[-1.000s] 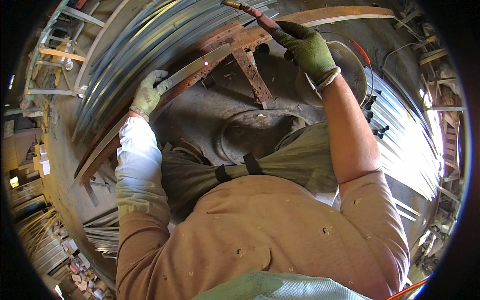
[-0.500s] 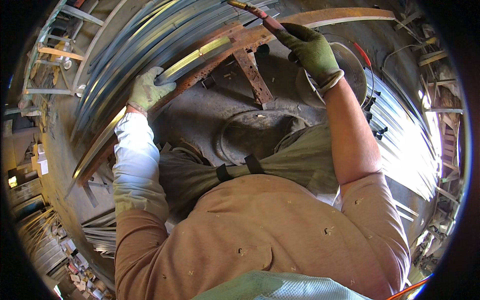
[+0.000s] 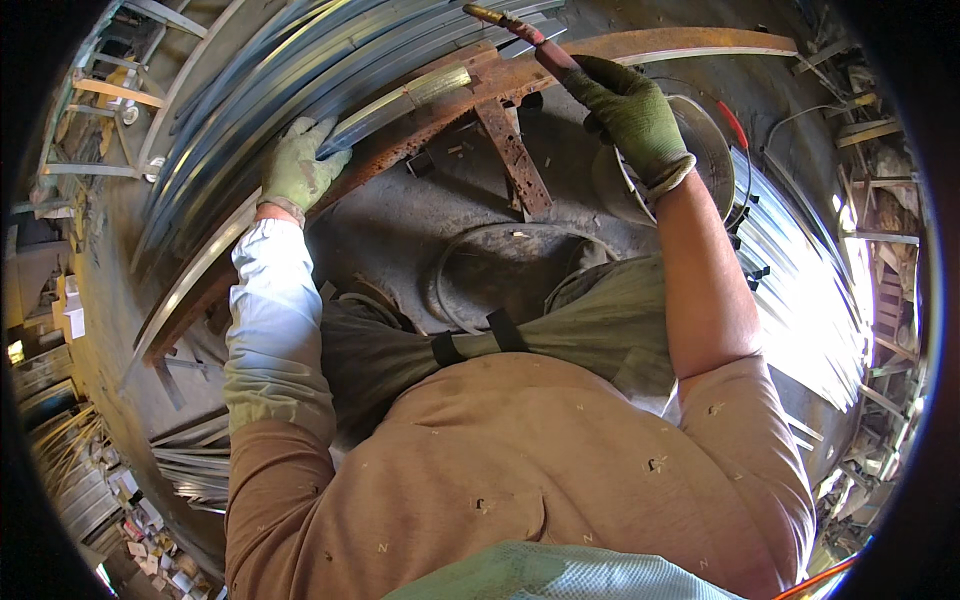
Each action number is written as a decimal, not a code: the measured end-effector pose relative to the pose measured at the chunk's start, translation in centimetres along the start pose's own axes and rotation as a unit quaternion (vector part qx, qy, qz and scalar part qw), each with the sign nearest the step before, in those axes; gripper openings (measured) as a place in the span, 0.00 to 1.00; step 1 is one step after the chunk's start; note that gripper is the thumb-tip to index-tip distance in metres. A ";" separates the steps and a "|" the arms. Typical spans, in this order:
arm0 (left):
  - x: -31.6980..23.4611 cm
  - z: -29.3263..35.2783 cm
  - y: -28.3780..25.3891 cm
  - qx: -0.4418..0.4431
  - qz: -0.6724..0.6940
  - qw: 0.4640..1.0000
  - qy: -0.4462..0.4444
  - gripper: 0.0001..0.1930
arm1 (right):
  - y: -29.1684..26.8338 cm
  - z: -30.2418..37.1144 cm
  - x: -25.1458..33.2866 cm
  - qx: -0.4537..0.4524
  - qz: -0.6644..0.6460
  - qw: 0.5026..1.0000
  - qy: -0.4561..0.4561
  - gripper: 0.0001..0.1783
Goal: The person welds a small metal piece onto a curved metal bar using a welding torch. They adjust the position of the metal piece and the torch, creating sparks as they weld. The person then removes the welded piece and places it aside.
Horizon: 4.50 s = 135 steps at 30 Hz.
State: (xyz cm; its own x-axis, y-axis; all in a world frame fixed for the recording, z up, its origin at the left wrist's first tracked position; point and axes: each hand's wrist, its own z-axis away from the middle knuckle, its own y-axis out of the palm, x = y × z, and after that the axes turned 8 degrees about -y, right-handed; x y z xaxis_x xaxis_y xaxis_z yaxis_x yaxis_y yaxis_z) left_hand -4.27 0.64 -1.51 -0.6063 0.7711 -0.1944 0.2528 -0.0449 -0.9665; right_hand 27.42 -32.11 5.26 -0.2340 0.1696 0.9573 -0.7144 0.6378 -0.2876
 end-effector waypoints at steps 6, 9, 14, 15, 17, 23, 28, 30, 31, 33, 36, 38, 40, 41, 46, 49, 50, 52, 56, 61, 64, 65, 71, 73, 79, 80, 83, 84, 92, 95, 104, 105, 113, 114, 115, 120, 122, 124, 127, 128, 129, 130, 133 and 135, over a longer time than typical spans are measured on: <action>-0.3 -0.2 1.1 0.066 -0.081 0.993 -0.050 0.31 | 0.0 -0.1 0.3 0.024 0.030 0.999 -0.008 0.26; -1.3 -0.3 1.1 0.075 -0.131 0.987 -0.055 0.34 | 0.2 0.3 0.8 0.019 -0.013 1.000 0.013 0.28; 0.1 -0.4 2.9 0.087 -0.161 0.981 -0.070 0.40 | 0.8 0.5 0.8 0.016 -0.090 0.996 0.026 0.29; 0.2 -0.6 3.1 0.100 -0.167 0.978 -0.074 0.42 | 0.7 0.5 0.7 0.018 -0.084 0.996 0.024 0.29; 0.4 -0.8 3.5 0.108 -0.168 0.976 -0.083 0.43 | 0.5 0.3 0.5 0.025 -0.028 0.999 0.009 0.29; 0.2 -0.8 3.6 0.102 -0.172 0.975 -0.090 0.45 | 0.1 0.1 0.1 0.042 0.029 0.999 -0.003 0.27; -0.1 -1.2 2.6 0.123 -0.164 0.974 -0.095 0.47 | 0.8 1.0 1.7 0.042 -0.026 0.999 0.023 0.28; -2.3 -0.8 1.4 0.119 -0.206 0.967 -0.095 0.48 | 1.0 1.3 2.1 0.048 -0.011 0.999 0.019 0.28; -3.8 -0.4 0.6 0.117 -0.226 0.962 -0.096 0.48 | 1.2 1.4 2.3 0.056 0.003 0.998 0.007 0.28; -6.8 0.8 0.0 0.113 -0.120 0.982 -0.094 0.51 | 1.4 1.9 2.6 0.079 0.027 0.997 -0.005 0.27; -11.6 3.7 -2.4 0.081 0.102 0.989 0.069 0.46 | 1.1 2.7 0.9 0.130 0.085 0.987 -0.050 0.25; -13.8 5.2 -1.7 0.110 0.202 0.969 0.087 0.45 | 2.7 3.6 1.8 0.133 0.075 0.988 -0.016 0.26; -15.7 5.7 -1.2 0.101 0.262 0.953 0.111 0.45 | 3.4 4.0 1.1 0.146 0.072 0.986 -0.017 0.28; -16.4 5.7 -1.2 0.082 0.303 0.941 0.123 0.45 | 3.5 4.0 0.9 0.144 0.096 0.985 -0.008 0.28; -17.5 5.7 -0.8 0.069 0.373 0.919 0.105 0.45 | 5.3 4.1 2.2 0.152 0.114 0.982 0.004 0.28; -17.6 5.7 -0.3 0.049 0.382 0.918 0.093 0.44 | 5.6 4.0 1.3 0.134 0.080 0.987 0.044 0.27; -17.5 5.6 -0.2 0.042 0.384 0.917 0.098 0.44 | 5.6 3.9 1.0 0.123 0.076 0.987 0.064 0.26; -17.3 5.5 0.1 0.030 0.384 0.916 0.108 0.46 | 5.6 3.7 0.9 0.126 0.094 0.986 0.059 0.26; -16.9 5.4 0.0 0.062 0.389 0.914 0.093 0.46 | 5.9 3.4 1.1 0.128 0.117 0.982 0.079 0.25; -16.8 5.3 0.0 0.054 0.396 0.912 0.093 0.45 | 6.2 3.3 1.1 0.128 0.135 0.980 0.065 0.25; -16.8 5.1 -0.3 0.069 0.406 0.908 0.077 0.42 | 5.9 3.1 0.4 0.135 0.119 0.982 0.057 0.24; -16.7 5.2 -0.3 0.079 0.396 0.912 0.075 0.42 | 5.9 3.1 0.3 0.134 0.112 0.983 0.056 0.24; -17.0 5.0 -0.5 0.083 0.401 0.910 0.065 0.36 | 6.3 3.2 1.4 0.133 0.096 0.983 0.087 0.21; -16.9 5.0 -0.3 0.080 0.400 0.911 0.062 0.35 | 6.3 3.1 1.3 0.138 0.084 0.983 0.090 0.21; -16.7 5.3 -0.4 0.051 0.426 0.900 0.069 0.36 | 6.4 3.1 1.3 0.134 0.079 0.983 0.094 0.21; -16.8 5.2 -0.6 0.027 0.391 0.917 0.080 0.38 | 6.5 3.1 1.6 0.131 0.090 0.983 0.092 0.21; -16.5 5.0 -0.7 0.129 0.423 0.895 0.062 0.40 | 6.3 3.2 1.3 0.136 0.090 0.983 0.082 0.21; -16.5 4.9 -0.9 0.112 0.405 0.904 0.078 0.40 | 6.4 3.1 1.0 0.136 0.079 0.984 0.084 0.22; -16.9 5.0 -0.1 0.049 0.412 0.906 0.086 0.40 | 6.4 3.2 1.5 0.116 0.086 0.987 0.072 0.22; -16.7 5.3 -0.6 0.107 0.424 0.898 0.042 0.38 | 6.6 3.0 1.1 0.130 0.064 0.985 0.096 0.23; -16.8 5.0 -0.1 0.054 0.416 0.904 0.076 0.42 | 6.8 3.0 1.8 0.110 0.075 0.986 0.096 0.24; -16.9 5.0 -0.2 0.064 0.397 0.913 0.077 0.42 | 6.8 3.1 1.8 0.107 0.081 0.987 0.085 0.24; -16.7 5.2 0.3 0.055 0.391 0.915 0.086 0.42 | 7.1 3.1 2.4 0.107 0.071 0.988 0.081 0.20; -16.7 5.3 0.4 0.046 0.391 0.915 0.086 0.42 | 7.1 3.1 2.4 0.112 0.074 0.988 0.077 0.20; -16.7 5.4 0.4 0.036 0.391 0.916 0.086 0.42 | 7.1 3.0 2.3 0.117 0.076 0.988 0.072 0.20; -16.6 5.3 -0.1 0.091 0.397 0.910 0.072 0.42 | 6.9 3.1 2.1 0.121 0.059 0.988 0.071 0.20; -16.6 5.1 -0.6 0.095 0.386 0.915 0.069 0.42 | 6.8 3.2 2.0 0.116 0.064 0.986 0.098 0.21; -16.5 5.2 -1.1 0.130 0.404 0.905 0.047 0.42 | 6.8 3.2 2.1 0.108 0.078 0.985 0.112 0.22; -16.6 5.3 -1.5 0.183 0.426 0.886 0.013 0.42 | 6.5 3.3 1.9 0.140 0.029 0.988 0.053 0.24; -16.8 5.0 -1.2 0.125 0.388 0.912 0.047 0.41 | 6.5 3.2 1.7 0.136 0.033 0.988 0.066 0.24; -16.7 5.0 -1.5 0.116 0.382 0.915 0.052 0.40 | 6.6 3.1 1.6 0.131 0.040 0.987 0.081 0.24; -16.7 5.0 -1.3 0.112 0.387 0.913 0.057 0.40 | 6.7 3.0 1.6 0.127 0.049 0.987 0.088 0.24; -16.7 4.6 -0.6 0.099 0.401 0.908 0.075 0.40 | 6.7 3.1 1.6 0.122 0.073 0.986 0.091 0.24; -17.1 5.1 -0.8 0.085 0.376 0.921 0.059 0.37 | 6.5 3.2 1.4 0.130 0.075 0.985 0.084 0.23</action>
State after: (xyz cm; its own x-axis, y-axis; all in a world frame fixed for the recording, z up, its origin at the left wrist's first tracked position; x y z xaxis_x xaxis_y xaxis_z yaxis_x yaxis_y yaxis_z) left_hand 2.08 -15.70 1.74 -0.2183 0.5450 -0.8095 0.4404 -0.6853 -0.5801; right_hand 20.33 -30.10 4.67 -0.2531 0.3840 0.8880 -0.8294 0.3864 -0.4035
